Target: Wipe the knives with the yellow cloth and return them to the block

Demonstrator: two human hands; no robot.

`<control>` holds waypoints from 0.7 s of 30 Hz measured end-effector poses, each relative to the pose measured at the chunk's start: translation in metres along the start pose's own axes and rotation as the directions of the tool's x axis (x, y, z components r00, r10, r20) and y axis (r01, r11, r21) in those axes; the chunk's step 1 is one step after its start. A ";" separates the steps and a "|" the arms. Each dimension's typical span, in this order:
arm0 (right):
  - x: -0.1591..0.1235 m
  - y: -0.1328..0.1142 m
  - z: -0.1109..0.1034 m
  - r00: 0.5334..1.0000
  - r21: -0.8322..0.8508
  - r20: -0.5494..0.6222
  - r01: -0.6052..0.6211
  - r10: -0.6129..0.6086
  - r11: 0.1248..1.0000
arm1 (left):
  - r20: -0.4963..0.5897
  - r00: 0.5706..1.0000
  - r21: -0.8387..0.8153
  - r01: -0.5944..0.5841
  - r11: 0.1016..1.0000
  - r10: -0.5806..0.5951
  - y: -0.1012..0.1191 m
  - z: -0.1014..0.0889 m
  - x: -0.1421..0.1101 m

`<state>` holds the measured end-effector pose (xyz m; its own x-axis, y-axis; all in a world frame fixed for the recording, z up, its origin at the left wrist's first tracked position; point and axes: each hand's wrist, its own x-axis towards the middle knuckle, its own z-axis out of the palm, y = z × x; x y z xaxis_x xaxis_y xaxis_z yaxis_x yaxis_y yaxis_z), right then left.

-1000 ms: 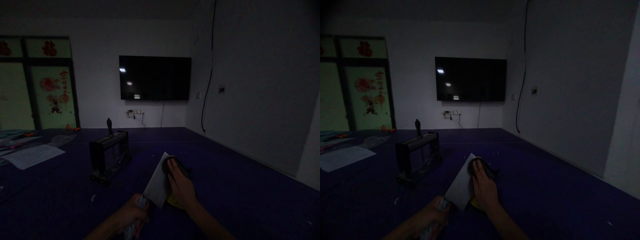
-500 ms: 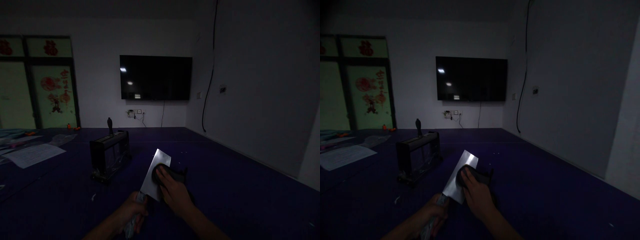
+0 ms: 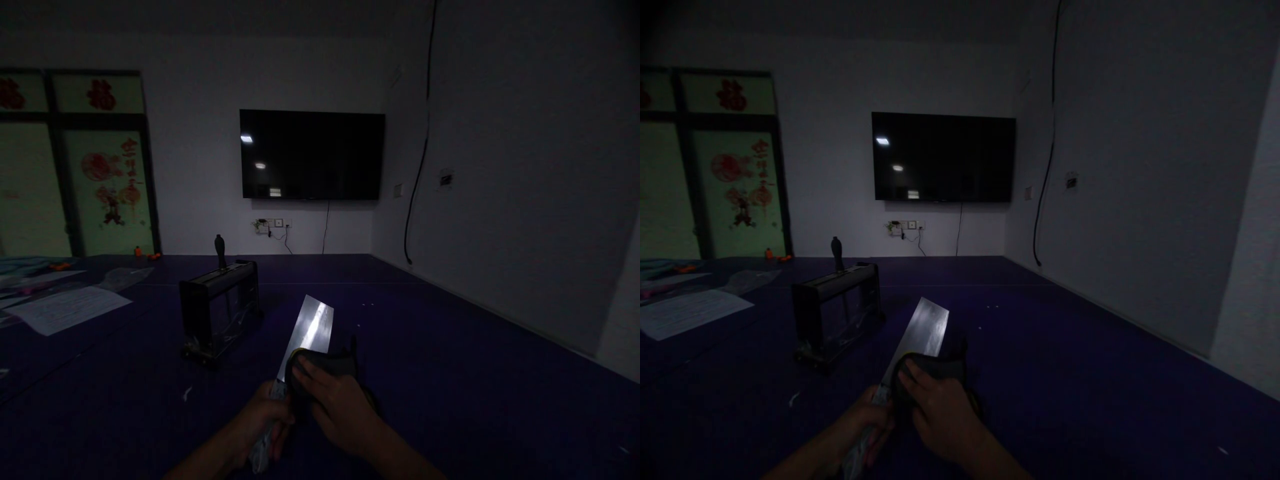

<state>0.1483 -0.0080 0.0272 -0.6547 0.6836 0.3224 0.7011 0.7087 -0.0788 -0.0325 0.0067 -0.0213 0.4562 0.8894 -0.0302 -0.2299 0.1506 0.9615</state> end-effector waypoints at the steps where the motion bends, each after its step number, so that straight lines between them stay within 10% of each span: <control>1: 0.000 -0.002 0.000 1.000 0.002 0.011 0.016 -0.016 1.000 | 0.002 1.000 0.014 0.000 1.000 0.000 0.000 0.000 0.000; 21: 0.005 -0.013 0.001 0.998 -0.082 0.071 0.006 0.000 0.997 | 0.031 0.996 0.133 0.080 0.988 -0.085 0.008 0.008 -0.007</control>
<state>0.1355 -0.0132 0.0286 -0.6733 0.6939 0.2551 0.7179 0.6962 0.0011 -0.0308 -0.0013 -0.0115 0.5003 0.8597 -0.1032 -0.0767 0.1628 0.9837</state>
